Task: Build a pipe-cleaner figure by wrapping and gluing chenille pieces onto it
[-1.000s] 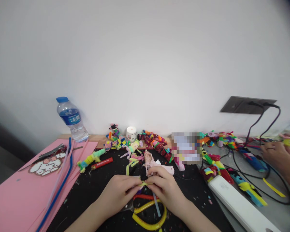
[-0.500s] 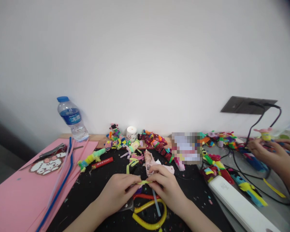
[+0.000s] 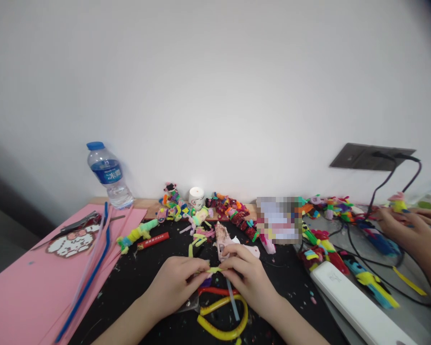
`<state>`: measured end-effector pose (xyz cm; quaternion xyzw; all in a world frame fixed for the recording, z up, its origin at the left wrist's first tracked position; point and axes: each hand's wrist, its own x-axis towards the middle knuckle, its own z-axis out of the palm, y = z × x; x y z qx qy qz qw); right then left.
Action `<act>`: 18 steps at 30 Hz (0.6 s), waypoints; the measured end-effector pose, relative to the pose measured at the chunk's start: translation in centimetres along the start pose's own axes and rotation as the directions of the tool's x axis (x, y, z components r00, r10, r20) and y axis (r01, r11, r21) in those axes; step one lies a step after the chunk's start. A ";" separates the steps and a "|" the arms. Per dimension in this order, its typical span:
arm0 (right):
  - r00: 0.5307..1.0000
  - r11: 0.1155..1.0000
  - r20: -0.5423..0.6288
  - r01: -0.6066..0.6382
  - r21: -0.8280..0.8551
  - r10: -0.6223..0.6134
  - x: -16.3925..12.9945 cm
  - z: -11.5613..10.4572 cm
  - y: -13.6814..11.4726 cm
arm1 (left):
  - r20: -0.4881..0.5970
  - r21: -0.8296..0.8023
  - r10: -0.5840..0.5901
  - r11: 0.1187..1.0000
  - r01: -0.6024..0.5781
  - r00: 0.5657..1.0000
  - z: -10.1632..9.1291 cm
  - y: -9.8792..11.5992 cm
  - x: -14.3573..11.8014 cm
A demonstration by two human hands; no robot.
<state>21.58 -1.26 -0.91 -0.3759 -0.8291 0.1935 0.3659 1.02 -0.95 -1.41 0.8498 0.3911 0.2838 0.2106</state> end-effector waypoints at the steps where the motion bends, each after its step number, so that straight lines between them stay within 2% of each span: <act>1: 1.000 1.000 0.000 -0.001 0.004 0.001 0.0 0.0 0.0 | 0.001 0.001 -0.005 1.000 0.005 1.000 0.0 0.0 0.0; 18: 1.000 1.000 -0.006 -0.001 0.016 0.001 0.0 0.0 0.1 | -0.022 0.019 -0.050 0.999 0.051 0.999 0.1 -0.1 0.0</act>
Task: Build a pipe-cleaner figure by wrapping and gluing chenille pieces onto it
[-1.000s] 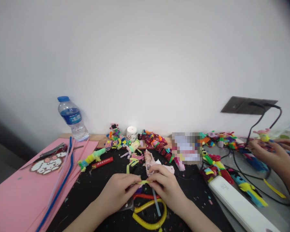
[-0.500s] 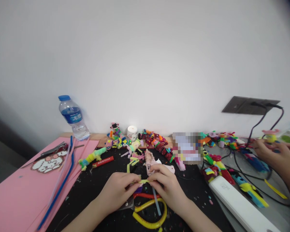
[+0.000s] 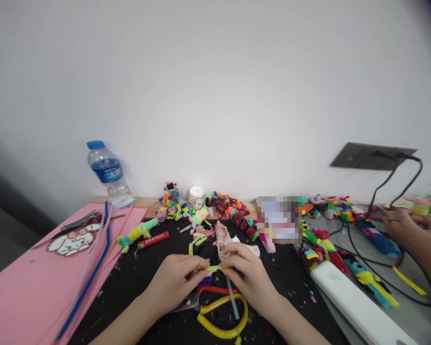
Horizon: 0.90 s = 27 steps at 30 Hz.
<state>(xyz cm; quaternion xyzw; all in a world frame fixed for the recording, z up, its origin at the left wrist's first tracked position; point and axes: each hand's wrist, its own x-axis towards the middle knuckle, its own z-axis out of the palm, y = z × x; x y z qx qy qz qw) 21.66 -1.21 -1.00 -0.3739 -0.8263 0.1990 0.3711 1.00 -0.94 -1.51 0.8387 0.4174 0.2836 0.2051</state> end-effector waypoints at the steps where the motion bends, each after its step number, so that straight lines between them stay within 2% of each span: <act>1: 1.000 1.000 0.000 -0.003 -0.005 0.003 0.0 0.0 0.0 | -0.003 -0.003 -0.002 1.000 0.002 1.000 0.0 0.0 0.0; 7: 1.000 1.000 -0.023 -0.001 -0.027 0.000 0.1 -0.1 -0.2 | -0.012 -0.016 -0.009 1.000 0.009 1.000 -0.2 -0.1 0.1; 14: 0.993 0.999 -0.114 -0.027 -0.020 0.024 0.2 -0.1 0.0 | -0.061 -0.057 -0.016 0.998 0.012 0.998 -0.4 -0.3 0.0; 20: 0.990 0.999 -0.136 -0.034 -0.007 0.033 0.2 -0.1 0.0 | -0.117 0.000 -0.080 0.997 0.080 0.990 -0.7 -0.3 0.0; 27: 0.994 1.000 -0.108 0.002 -0.008 -0.002 0.3 -0.2 -0.3 | -0.022 -0.095 -0.031 0.995 0.028 0.999 -0.5 0.0 -0.1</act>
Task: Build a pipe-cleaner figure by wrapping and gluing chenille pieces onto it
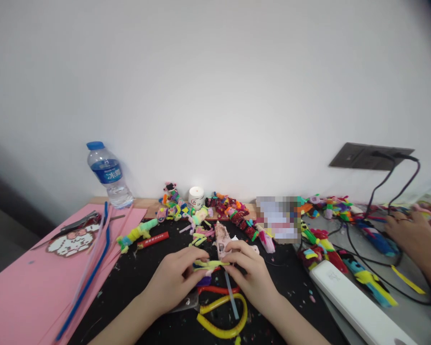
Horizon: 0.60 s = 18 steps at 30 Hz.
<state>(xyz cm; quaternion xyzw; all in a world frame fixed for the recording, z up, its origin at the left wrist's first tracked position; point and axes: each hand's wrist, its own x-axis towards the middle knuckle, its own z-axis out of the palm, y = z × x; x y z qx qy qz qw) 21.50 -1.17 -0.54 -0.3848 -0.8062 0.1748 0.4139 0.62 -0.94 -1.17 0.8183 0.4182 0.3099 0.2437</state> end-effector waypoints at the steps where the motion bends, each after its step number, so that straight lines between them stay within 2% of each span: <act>1: 1.000 1.000 0.012 0.004 0.009 -0.004 0.0 0.0 -0.1 | 0.018 -0.014 0.025 1.000 -0.025 1.000 0.0 0.1 0.0; 6: 0.998 0.999 0.062 0.002 0.037 -0.005 0.0 0.0 -0.2 | 0.045 -0.035 0.125 0.992 -0.123 0.991 0.2 0.1 0.1; 18: 0.996 1.000 0.085 0.011 0.010 -0.012 -0.4 0.1 0.2 | 0.017 0.015 0.124 0.992 -0.124 0.992 0.3 -0.3 0.1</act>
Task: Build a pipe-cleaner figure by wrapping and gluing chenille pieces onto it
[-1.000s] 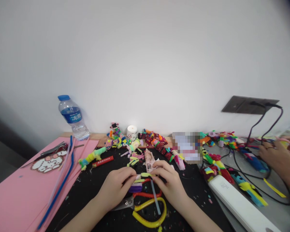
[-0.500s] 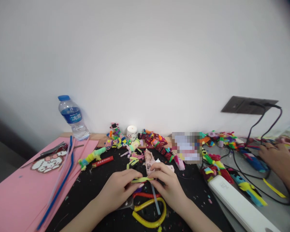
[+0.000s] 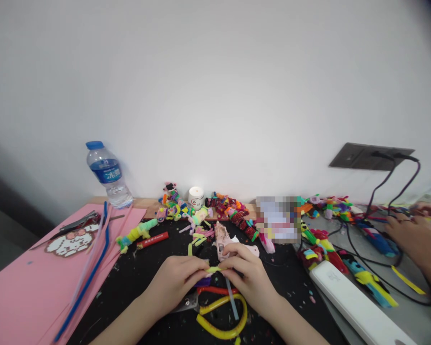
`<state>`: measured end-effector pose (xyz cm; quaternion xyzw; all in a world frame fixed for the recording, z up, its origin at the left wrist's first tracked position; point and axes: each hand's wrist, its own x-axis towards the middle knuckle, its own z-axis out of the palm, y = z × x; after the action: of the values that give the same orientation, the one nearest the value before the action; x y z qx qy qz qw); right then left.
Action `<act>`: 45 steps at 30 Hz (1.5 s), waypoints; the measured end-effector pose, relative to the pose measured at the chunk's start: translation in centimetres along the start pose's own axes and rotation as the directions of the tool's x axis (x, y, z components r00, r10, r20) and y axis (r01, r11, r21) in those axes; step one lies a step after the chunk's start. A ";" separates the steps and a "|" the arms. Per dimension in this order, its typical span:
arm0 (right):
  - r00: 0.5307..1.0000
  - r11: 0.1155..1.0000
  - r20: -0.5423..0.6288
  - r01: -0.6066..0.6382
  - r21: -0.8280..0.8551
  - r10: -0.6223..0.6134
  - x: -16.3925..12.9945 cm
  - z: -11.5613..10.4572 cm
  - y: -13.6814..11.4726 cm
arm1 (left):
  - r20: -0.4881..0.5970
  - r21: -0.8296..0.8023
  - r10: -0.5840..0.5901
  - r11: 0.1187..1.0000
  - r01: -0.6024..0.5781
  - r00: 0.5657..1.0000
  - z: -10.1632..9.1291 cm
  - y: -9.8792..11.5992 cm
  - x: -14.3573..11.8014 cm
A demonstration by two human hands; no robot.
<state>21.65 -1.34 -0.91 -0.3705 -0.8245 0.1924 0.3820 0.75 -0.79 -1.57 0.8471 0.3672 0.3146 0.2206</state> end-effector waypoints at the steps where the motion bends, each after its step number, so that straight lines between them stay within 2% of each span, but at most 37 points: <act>1: 1.000 1.000 -0.001 0.001 -0.004 -0.001 0.0 0.0 0.1 | 0.000 -0.002 -0.004 1.000 0.004 1.000 0.0 0.0 0.0; 13: 1.000 1.000 0.022 0.015 -0.027 -0.015 -0.1 0.2 0.4 | 0.012 -0.014 -0.052 0.999 0.052 0.999 0.1 -0.1 0.0; 28: 1.000 0.999 0.028 0.008 -0.043 -0.007 -0.1 0.1 0.5 | 0.024 -0.002 -0.052 0.999 0.052 0.998 0.0 0.2 0.1; 45: 0.998 1.000 0.065 -0.002 -0.019 0.003 0.0 0.0 0.5 | 0.035 0.058 0.015 0.998 -0.017 0.999 0.1 -0.3 -0.1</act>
<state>21.89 -1.02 -1.18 -0.3687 -0.8378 0.1971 0.3511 0.65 -0.74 -1.86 0.8615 0.3655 0.2908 0.1993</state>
